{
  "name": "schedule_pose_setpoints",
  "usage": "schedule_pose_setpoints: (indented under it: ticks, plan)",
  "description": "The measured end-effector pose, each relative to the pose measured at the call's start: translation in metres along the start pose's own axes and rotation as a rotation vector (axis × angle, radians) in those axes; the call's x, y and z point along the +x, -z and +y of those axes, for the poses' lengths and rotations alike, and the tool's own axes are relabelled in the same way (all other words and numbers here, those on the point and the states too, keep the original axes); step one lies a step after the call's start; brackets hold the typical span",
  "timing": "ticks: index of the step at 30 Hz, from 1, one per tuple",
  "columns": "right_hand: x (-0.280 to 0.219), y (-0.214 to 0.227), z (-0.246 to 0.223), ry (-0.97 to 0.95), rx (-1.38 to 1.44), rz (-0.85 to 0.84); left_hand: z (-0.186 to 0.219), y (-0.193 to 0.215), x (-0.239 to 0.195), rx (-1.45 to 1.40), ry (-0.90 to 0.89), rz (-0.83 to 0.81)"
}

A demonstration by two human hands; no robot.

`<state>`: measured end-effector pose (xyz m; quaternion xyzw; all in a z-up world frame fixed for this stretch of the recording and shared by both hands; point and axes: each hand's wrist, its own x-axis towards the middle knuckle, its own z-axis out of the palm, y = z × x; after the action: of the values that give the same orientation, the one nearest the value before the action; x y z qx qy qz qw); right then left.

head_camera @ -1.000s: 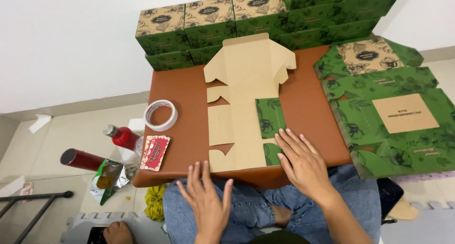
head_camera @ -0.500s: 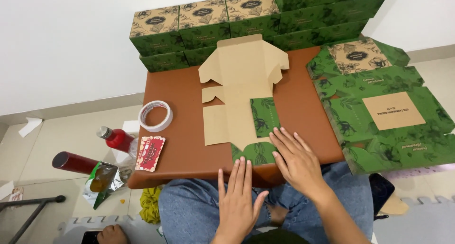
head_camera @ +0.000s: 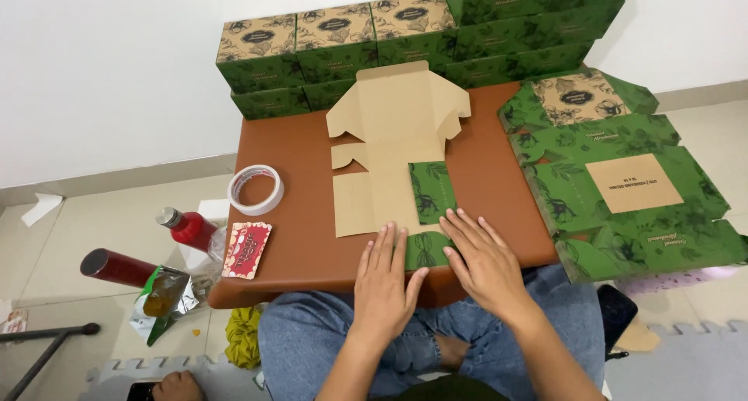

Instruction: Folding cardboard templates into small boxes and stacking them on a table.

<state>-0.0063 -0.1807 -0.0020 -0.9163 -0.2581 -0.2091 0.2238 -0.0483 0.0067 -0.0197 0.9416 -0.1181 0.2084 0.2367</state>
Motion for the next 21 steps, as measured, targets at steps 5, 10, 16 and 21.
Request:
schedule_pose_setpoints:
  ticks: [5,10,16,21]
  plan:
    - [-0.002,-0.002,-0.003,-0.022,-0.008,-0.036,0.009,0.010,-0.001,-0.005,-0.028,0.094]
    - [-0.008,0.001,-0.005,-0.029,-0.064,-0.050,0.010,0.012,-0.009,-0.027,-0.031,0.120]
    - [-0.018,-0.009,0.003,0.089,-0.149,-0.124,-0.005,0.014,-0.011,0.080,-0.135,0.123]
    - [-0.031,-0.023,-0.001,0.089,-0.285,-0.122,-0.009,0.019,-0.010,0.043,-0.190,0.147]
